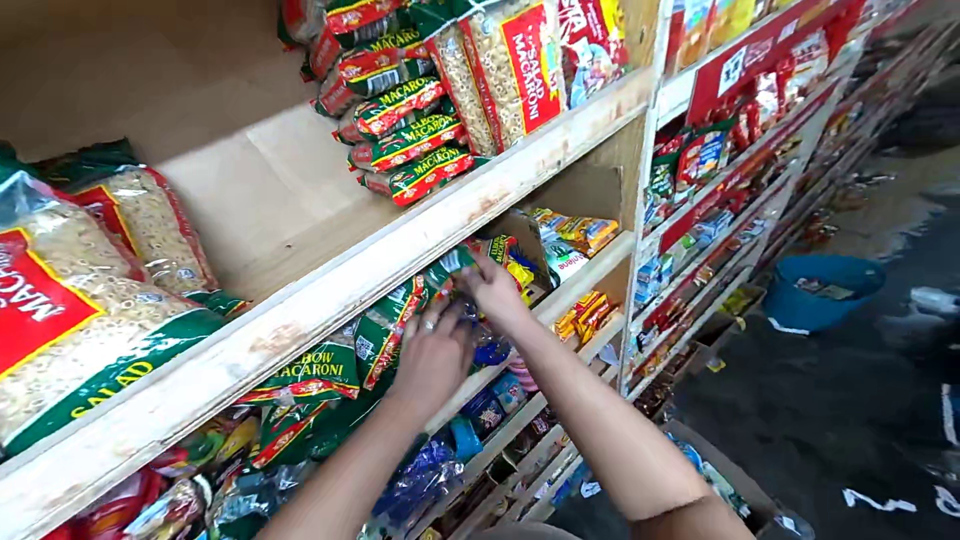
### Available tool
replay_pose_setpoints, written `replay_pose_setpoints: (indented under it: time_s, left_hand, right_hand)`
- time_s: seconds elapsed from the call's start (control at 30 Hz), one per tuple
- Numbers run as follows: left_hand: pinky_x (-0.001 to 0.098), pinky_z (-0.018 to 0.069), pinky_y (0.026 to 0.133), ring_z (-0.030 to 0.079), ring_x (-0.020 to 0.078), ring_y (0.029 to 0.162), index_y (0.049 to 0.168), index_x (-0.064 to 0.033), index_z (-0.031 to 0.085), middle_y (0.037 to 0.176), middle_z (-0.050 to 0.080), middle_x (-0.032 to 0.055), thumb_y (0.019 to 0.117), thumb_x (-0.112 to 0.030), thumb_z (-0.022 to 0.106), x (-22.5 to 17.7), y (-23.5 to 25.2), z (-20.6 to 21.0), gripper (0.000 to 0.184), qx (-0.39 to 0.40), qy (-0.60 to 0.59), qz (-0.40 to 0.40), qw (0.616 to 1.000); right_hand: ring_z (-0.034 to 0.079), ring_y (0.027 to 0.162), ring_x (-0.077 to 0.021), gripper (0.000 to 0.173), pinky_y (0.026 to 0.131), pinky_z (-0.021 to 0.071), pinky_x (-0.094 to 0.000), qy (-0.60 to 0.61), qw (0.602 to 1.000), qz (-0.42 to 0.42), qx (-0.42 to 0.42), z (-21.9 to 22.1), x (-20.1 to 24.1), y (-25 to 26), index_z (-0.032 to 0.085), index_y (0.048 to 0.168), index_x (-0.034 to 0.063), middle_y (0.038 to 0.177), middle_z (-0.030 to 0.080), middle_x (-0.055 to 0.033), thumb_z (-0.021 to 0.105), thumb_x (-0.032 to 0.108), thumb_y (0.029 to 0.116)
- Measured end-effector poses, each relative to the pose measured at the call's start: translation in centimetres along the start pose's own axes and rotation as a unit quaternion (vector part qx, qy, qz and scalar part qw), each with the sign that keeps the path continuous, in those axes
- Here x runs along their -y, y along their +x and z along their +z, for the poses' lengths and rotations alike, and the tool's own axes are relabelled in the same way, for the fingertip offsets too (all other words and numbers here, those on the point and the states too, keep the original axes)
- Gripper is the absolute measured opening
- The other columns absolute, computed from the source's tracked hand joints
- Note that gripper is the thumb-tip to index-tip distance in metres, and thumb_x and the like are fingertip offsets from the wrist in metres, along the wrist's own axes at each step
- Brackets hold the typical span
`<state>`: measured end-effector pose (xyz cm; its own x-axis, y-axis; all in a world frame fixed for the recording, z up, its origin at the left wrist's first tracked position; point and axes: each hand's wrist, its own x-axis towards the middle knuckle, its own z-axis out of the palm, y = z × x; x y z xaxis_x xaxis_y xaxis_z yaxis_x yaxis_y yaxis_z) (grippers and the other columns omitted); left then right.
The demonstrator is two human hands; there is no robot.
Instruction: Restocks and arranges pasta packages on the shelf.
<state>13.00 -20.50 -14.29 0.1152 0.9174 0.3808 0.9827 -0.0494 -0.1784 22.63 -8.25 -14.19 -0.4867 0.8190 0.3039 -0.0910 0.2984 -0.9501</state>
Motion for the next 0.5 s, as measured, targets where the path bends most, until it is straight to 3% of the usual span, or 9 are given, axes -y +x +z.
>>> replay_pose_setpoints:
  time_s: [0.07, 0.13, 0.17, 0.23, 0.3, 0.33, 0.37, 0.43, 0.5]
  left_hand:
    - [0.0637, 0.0337, 0.111, 0.034, 0.0364, 0.150, 0.142, -0.0093, 0.060, 0.161, 0.042, 0.0080, 0.1037, -0.030, 0.057, 1.7, 2.0, 0.9, 0.044, 0.010, 0.060, -0.023, 0.998]
    - [0.0617, 0.0346, 0.108, 0.040, 0.0345, 0.146, 0.152, -0.0169, 0.051, 0.166, 0.035, 0.0009, 0.1071, -0.040, 0.047, 2.9, 3.4, 1.0, 0.050, 0.029, 0.114, -0.071, 0.991]
    - [0.0611, 0.0372, 0.108, 0.046, 0.0323, 0.142, 0.154, -0.0221, 0.049, 0.166, 0.034, -0.0037, 0.1087, -0.043, 0.042, 3.1, 4.0, 0.5, 0.050, 0.055, 0.119, -0.102, 0.986]
    - [0.0599, 0.0482, 0.094, 0.063, 0.0342, 0.121, 0.149, -0.0201, 0.054, 0.161, 0.043, -0.0019, 0.1098, -0.042, 0.039, 3.3, 4.8, -0.3, 0.047, 0.079, 0.100, -0.131, 0.983]
    - [0.0614, 0.0496, 0.095, 0.064, 0.0346, 0.121, 0.149, -0.0206, 0.054, 0.154, 0.052, 0.0021, 0.1096, -0.038, 0.040, 3.5, 5.0, -0.7, 0.045, 0.084, 0.087, -0.160, 0.980]
    - [0.0633, 0.0462, 0.100, 0.061, 0.0339, 0.127, 0.150, -0.0218, 0.053, 0.153, 0.053, 0.0033, 0.1089, -0.040, 0.041, 3.6, 5.2, -0.7, 0.046, 0.086, 0.087, -0.175, 0.977]
    - [0.0648, 0.0407, 0.106, 0.056, 0.0337, 0.133, 0.149, -0.0222, 0.053, 0.154, 0.053, 0.0041, 0.1081, -0.042, 0.043, 3.6, 5.4, -0.6, 0.047, 0.090, 0.085, -0.190, 0.974]
    - [0.0657, 0.0386, 0.108, 0.054, 0.0346, 0.135, 0.146, -0.0220, 0.056, 0.152, 0.053, 0.0059, 0.1065, -0.046, 0.045, 3.6, 5.9, -0.4, 0.048, 0.091, 0.088, -0.211, 0.969]
    - [0.0658, 0.0404, 0.107, 0.054, 0.0369, 0.134, 0.143, -0.0187, 0.059, 0.147, 0.057, 0.0117, 0.1062, -0.045, 0.045, 3.8, 6.2, -0.4, 0.047, 0.094, 0.074, -0.232, 0.965]
  right_hand:
    - [0.064, 0.107, -0.0207, 0.034, 0.096, 0.0534, -0.0388, 0.132, 0.989, -0.036, 0.051, -0.5, 0.8, 1.9, 0.049, 0.139, -0.0048, 0.123, 0.063, -0.0191, 0.043, 0.007, 0.1074]
    - [0.063, 0.105, -0.0153, 0.029, 0.096, 0.0535, -0.0332, 0.127, 0.987, -0.044, 0.084, -1.9, 1.1, 3.6, 0.051, 0.133, -0.0063, 0.119, 0.063, -0.0156, 0.045, 0.000, 0.1054]
    - [0.065, 0.110, -0.0164, 0.031, 0.098, 0.0536, -0.0335, 0.036, 0.995, -0.057, 0.075, -3.0, 0.9, 4.3, 0.053, 0.134, -0.0055, 0.123, 0.066, -0.0157, 0.049, -0.001, 0.1038]
    - [0.061, 0.128, -0.0316, 0.048, 0.105, 0.0493, -0.0518, -0.228, 0.969, -0.089, 0.043, -4.9, -0.6, 5.4, 0.055, 0.141, -0.0008, 0.136, 0.065, -0.0178, 0.064, 0.001, 0.0940]
    - [0.035, 0.146, -0.0472, 0.078, 0.108, 0.0382, -0.0704, -0.381, 0.919, -0.063, 0.078, -5.0, -3.3, 6.0, 0.043, 0.155, 0.0072, 0.158, 0.042, -0.0197, 0.079, 0.014, 0.0861]
    - [0.028, 0.150, -0.0492, 0.084, 0.109, 0.0353, -0.0735, -0.426, 0.898, -0.044, 0.100, -4.6, -4.5, 6.0, 0.040, 0.158, 0.0116, 0.165, 0.033, -0.0171, 0.081, 0.020, 0.0862]
    - [0.029, 0.150, -0.0489, 0.078, 0.109, 0.0366, -0.0722, -0.459, 0.882, -0.040, 0.102, -4.3, -5.5, 5.9, 0.043, 0.157, 0.0148, 0.167, 0.031, -0.0144, 0.080, 0.024, 0.0888]
    - [0.049, 0.137, -0.0458, 0.049, 0.103, 0.0470, -0.0633, -0.491, 0.865, -0.091, 0.050, -3.8, -6.5, 5.7, 0.061, 0.141, 0.0120, 0.154, 0.050, -0.0148, 0.072, 0.018, 0.0940]
    - [0.058, 0.127, -0.0445, 0.033, 0.100, 0.0501, -0.0598, -0.495, 0.857, -0.141, 0.005, -3.6, -5.7, 5.1, 0.068, 0.130, 0.0082, 0.142, 0.061, -0.0156, 0.066, 0.011, 0.0966]
